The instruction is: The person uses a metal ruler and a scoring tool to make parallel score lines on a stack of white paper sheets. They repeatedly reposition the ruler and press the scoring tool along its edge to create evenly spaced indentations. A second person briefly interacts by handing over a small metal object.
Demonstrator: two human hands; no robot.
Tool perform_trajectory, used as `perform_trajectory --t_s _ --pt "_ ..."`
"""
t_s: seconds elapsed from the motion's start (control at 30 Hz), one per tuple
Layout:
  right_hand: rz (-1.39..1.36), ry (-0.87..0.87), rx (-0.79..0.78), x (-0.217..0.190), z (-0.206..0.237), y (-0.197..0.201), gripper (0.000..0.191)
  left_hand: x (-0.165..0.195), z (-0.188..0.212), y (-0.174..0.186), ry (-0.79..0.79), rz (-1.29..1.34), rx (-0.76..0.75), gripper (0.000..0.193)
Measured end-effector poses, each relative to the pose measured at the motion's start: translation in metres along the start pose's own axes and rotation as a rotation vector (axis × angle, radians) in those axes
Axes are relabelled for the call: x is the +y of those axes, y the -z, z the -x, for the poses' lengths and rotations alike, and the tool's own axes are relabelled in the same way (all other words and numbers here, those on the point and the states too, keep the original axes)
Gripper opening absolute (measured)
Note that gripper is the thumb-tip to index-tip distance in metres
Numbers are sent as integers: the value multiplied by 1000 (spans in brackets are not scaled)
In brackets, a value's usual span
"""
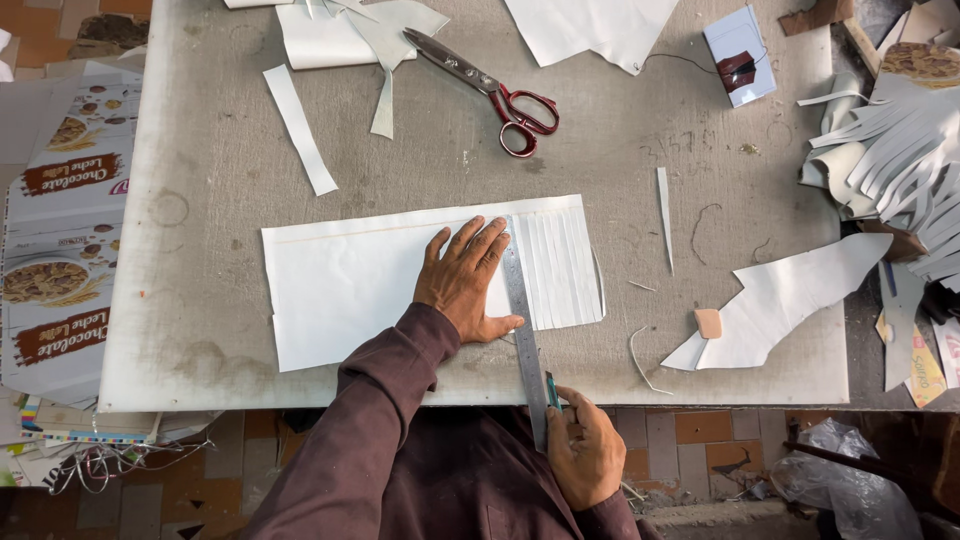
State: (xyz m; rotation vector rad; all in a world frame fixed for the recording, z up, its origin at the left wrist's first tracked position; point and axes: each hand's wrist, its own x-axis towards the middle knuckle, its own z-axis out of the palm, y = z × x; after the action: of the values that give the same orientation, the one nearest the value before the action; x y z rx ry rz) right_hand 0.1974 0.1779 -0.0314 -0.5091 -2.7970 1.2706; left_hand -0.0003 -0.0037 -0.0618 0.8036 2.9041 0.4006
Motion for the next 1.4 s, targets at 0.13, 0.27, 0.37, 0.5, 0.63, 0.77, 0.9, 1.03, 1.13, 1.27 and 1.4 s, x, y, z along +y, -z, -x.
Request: perform_trajectory --t_s 0.13,0.27,0.37,0.5,0.63,0.77,0.9,1.03,1.13,1.27,1.4 --pt "-47 -97 -27 2 3 -6 32 -2 0 -4 -14 0 17 126" --pt "-81 -97 -35 4 2 -9 33 -3 0 -4 -7 -10 -8 127" --pt "-112 -109 -46 5 2 -9 33 -3 0 -3 -15 -2 2 127" --pt "-102 -123 -63 6 2 -10 32 -4 0 -3 -15 -7 -3 126" --pt "-123 -120 -68 6 2 -10 32 -4 0 -4 -11 -8 -25 126" --pt "-160 -103 -82 6 2 -9 31 -4 0 -6 -19 -9 2 127" --pt "-141 -122 -80 5 3 -9 32 -5 1 -6 -10 2 -21 128" --pt "-133 -94 -76 5 2 -8 31 -5 2 -7 -24 5 -2 127" --pt "-145 -106 -82 7 2 -8 32 -5 2 -7 -26 4 6 126" --pt "-81 -57 -47 15 0 -8 33 -5 1 -6 -29 0 9 126" --pt "55 162 35 30 -18 -3 29 -6 1 -5 -37 7 24 126"
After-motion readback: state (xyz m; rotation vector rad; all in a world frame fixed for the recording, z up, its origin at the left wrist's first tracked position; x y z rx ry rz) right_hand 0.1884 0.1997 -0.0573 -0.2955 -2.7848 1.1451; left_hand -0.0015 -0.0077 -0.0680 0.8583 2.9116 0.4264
